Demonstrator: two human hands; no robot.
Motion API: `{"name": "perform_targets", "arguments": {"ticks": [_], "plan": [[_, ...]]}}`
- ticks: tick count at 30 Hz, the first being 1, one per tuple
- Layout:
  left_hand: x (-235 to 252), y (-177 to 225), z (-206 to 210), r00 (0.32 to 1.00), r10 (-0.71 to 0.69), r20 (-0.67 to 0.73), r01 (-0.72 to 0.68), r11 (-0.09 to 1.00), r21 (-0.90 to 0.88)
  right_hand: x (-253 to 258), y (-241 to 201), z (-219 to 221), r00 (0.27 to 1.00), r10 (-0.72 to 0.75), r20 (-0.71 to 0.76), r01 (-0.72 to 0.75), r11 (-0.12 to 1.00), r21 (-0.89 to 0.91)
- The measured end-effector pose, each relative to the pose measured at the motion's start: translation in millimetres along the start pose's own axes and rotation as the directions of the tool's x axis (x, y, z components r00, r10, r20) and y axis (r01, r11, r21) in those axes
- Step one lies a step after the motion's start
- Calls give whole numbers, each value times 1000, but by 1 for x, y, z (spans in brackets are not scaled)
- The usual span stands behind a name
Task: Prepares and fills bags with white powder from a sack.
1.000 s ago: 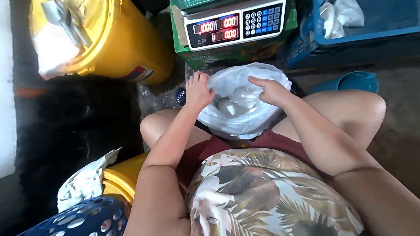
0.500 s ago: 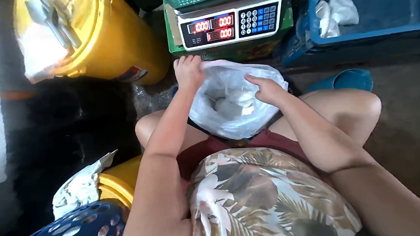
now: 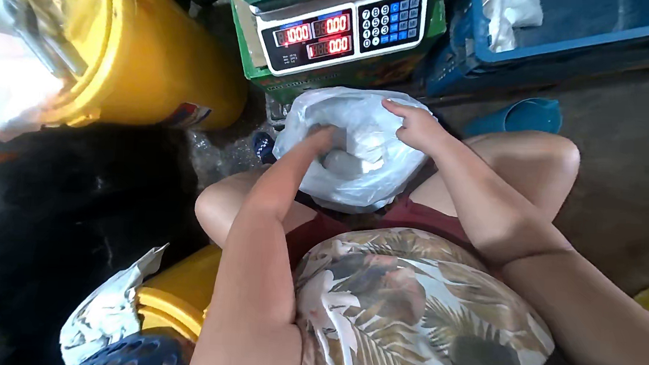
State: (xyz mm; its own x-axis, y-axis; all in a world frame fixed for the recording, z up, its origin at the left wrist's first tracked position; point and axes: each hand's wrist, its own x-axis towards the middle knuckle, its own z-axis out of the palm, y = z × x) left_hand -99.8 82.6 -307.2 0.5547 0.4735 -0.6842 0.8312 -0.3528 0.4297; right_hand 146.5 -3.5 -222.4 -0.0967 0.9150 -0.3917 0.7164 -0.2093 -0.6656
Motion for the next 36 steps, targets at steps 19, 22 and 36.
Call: {"name": "perform_targets", "arguments": {"ticks": [19, 22, 36], "plan": [[22, -2, 61, 957, -259, 133, 191, 904, 383, 2, -17, 11, 990, -97, 101, 99, 995, -22], [27, 0, 68, 940, -298, 164, 203, 879, 431, 2, -11, 10, 994, -76, 84, 78, 997, -15], [-5, 87, 45, 789, -281, 547, 75, 927, 368, 13, -26, 7, 983, -52, 177, 52, 999, 5]]}}
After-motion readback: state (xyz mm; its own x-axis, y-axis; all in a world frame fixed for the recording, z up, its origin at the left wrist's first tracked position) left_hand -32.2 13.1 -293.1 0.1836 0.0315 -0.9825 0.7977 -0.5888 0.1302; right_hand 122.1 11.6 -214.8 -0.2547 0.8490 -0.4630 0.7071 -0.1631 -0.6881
